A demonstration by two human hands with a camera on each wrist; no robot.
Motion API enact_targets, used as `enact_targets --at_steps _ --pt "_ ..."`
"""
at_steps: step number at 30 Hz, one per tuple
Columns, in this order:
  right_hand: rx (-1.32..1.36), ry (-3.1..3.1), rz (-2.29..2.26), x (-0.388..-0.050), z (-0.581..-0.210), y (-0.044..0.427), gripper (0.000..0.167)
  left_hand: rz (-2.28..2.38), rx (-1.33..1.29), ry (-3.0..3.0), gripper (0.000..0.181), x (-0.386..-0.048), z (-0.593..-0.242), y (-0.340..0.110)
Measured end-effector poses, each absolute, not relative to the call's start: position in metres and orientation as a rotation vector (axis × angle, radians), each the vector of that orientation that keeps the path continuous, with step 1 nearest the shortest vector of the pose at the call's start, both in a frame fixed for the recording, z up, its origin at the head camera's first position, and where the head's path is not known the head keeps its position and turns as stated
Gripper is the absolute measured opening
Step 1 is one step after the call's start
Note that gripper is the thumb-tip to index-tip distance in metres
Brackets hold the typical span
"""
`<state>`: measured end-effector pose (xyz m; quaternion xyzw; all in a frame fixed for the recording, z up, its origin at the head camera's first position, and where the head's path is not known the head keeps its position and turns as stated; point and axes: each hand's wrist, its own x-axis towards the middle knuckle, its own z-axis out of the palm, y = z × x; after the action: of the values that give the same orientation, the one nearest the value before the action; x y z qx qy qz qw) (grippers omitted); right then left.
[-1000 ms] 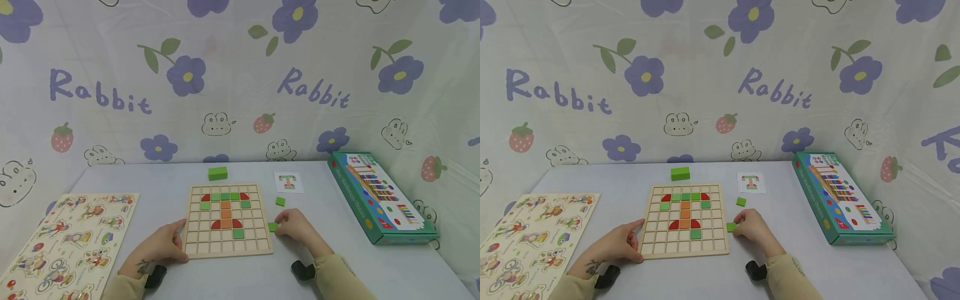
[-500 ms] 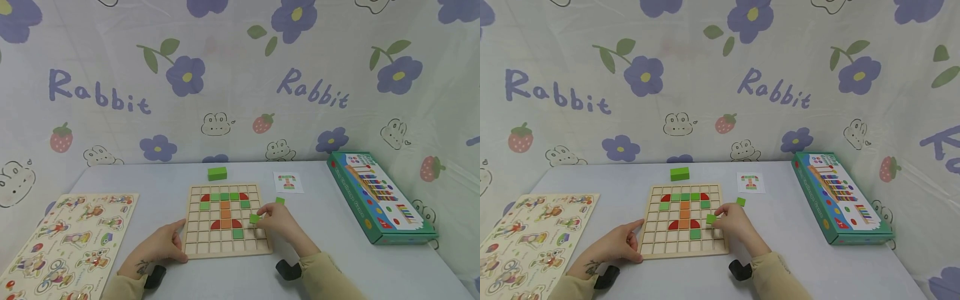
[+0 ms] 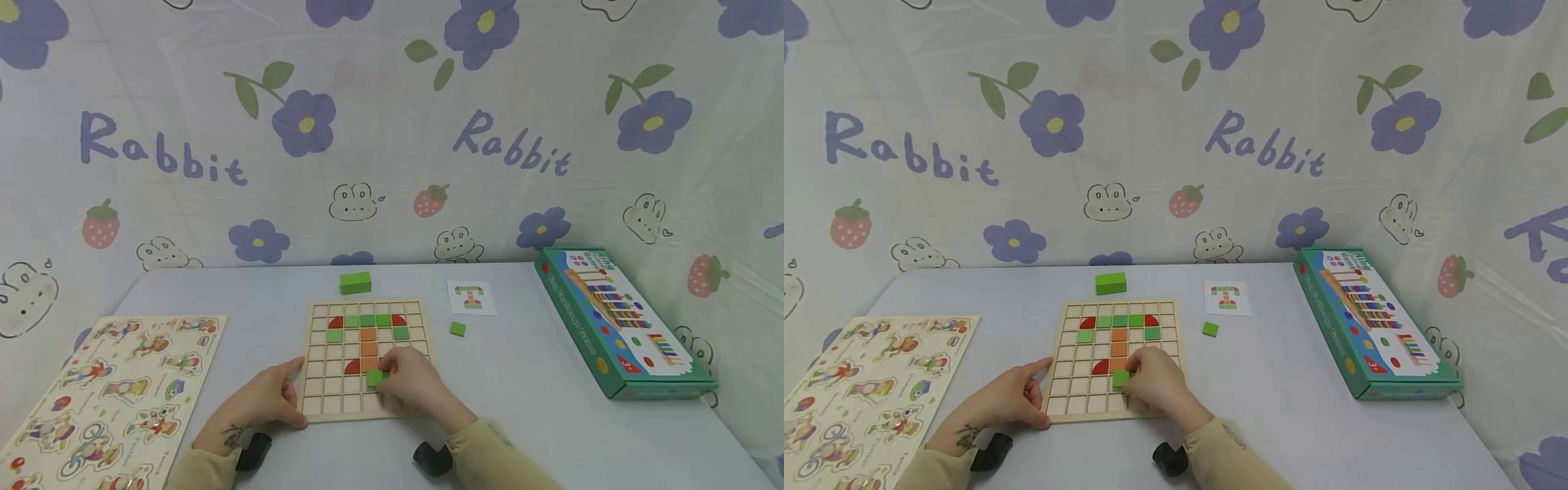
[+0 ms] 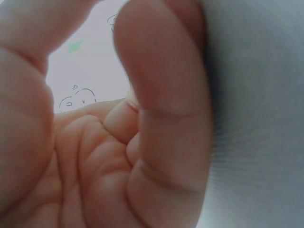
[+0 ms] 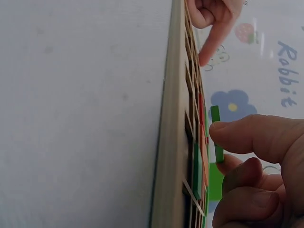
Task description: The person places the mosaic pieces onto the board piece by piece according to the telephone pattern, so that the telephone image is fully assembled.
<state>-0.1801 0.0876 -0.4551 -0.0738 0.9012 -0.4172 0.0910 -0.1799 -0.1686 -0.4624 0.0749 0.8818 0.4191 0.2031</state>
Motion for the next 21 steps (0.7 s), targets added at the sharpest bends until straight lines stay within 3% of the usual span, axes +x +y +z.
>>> enact_targets --at_steps 21 --pt "-0.22 2.746 -1.151 -0.1763 -0.4563 0.0776 0.017 1.15 0.219 2.473 0.107 -0.1796 -0.4622 -0.169"
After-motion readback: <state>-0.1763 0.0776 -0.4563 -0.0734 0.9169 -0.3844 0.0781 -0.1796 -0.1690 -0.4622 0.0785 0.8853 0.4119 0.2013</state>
